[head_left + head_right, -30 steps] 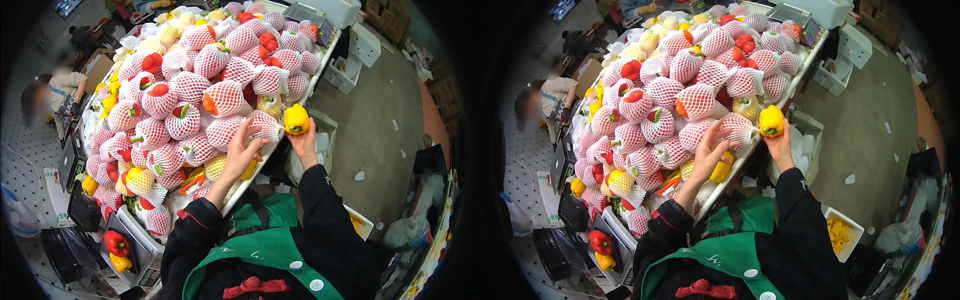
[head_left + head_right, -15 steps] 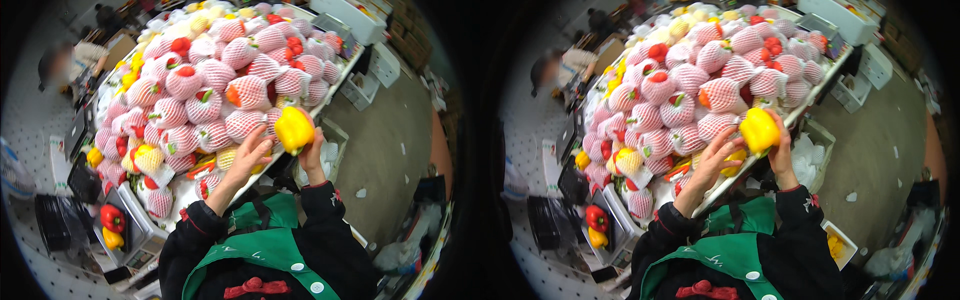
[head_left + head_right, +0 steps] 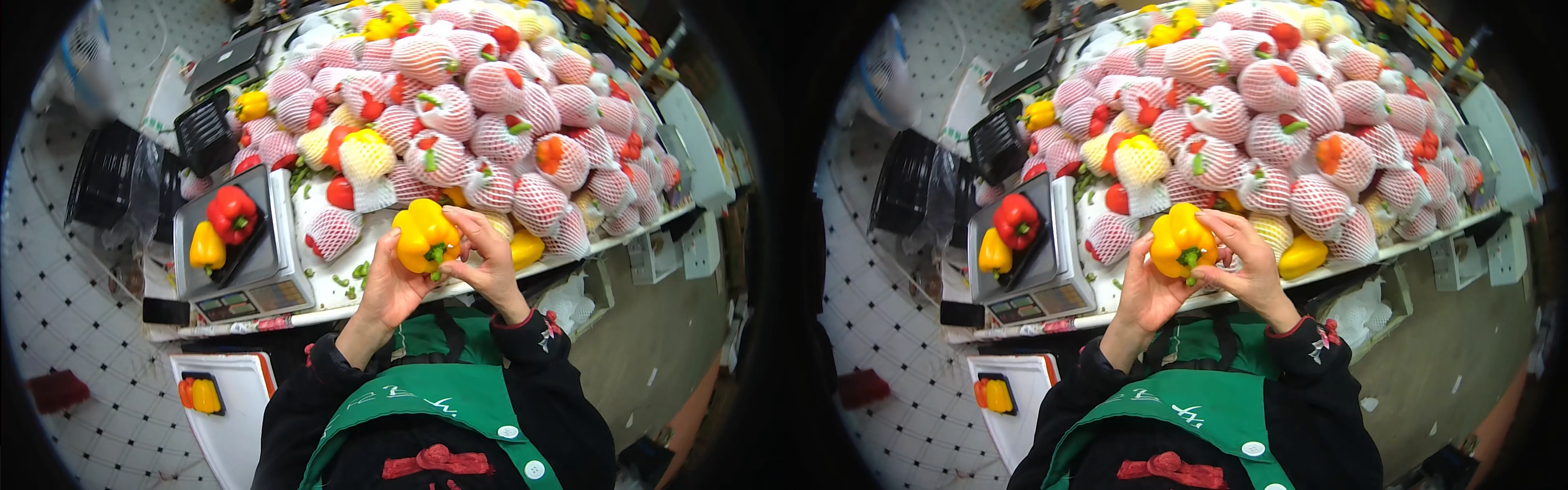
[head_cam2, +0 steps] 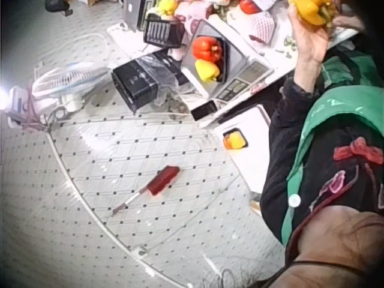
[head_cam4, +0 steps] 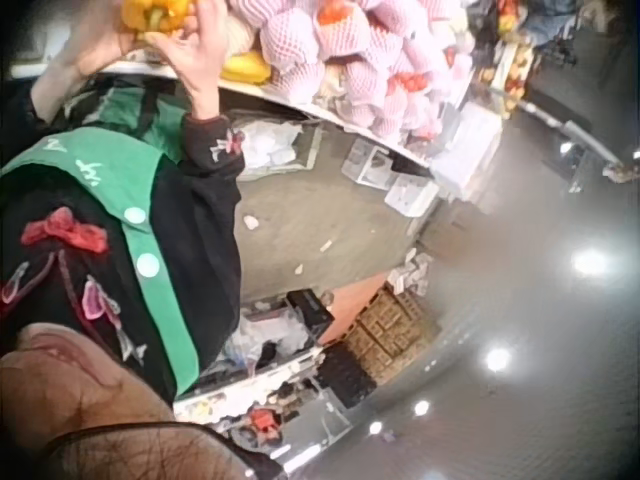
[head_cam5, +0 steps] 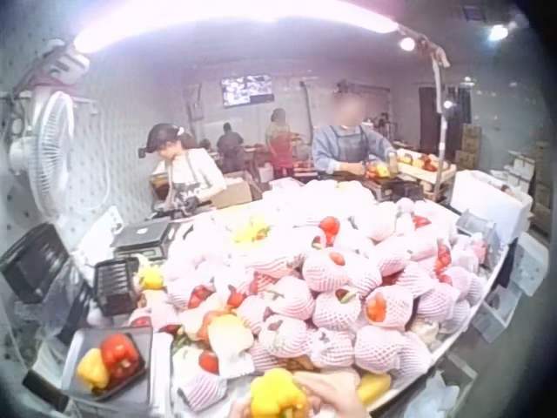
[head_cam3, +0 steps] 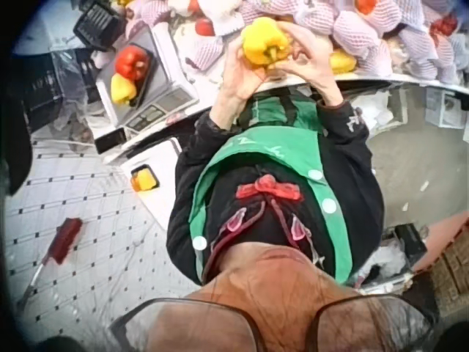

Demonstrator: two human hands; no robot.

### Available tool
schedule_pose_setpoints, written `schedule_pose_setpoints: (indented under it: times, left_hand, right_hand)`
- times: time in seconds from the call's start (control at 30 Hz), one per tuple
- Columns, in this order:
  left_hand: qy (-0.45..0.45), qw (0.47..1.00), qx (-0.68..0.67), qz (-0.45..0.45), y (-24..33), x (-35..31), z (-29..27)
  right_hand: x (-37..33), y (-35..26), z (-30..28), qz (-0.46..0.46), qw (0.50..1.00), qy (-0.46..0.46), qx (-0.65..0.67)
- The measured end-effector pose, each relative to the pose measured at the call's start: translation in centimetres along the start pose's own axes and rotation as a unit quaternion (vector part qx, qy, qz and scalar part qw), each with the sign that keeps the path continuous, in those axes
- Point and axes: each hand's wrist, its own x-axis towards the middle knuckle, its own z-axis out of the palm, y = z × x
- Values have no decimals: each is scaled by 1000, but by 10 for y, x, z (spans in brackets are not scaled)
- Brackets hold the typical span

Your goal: The person removes red and yellow bell peppers from foam netting, trims the stems with scissors, weighs them on a digital scale, and places them into black plastic trays. The person repeats this process for multiple peppers, arranging them in trays on a white surface.

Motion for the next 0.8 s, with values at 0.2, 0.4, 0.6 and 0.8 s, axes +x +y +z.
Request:
schedule_pose_setpoints:
  times: [0.2,0.4,0.6,0.8]
  left_hand:
    - [92,993,-32,71,13,-35,-31]
    - [131,980,-19,147,45,-68,-61]
    - [145,967,-18,211,67,-86,-80]
    - [141,923,158,320,70,-88,-76]
  right_hand:
    - [11,6,52,38,998,11,50]
    - [42,17,58,26,988,103,-116]
    - [16,5,60,91,966,-33,-240]
    - [50,-32,99,-14,972,-187,-139]
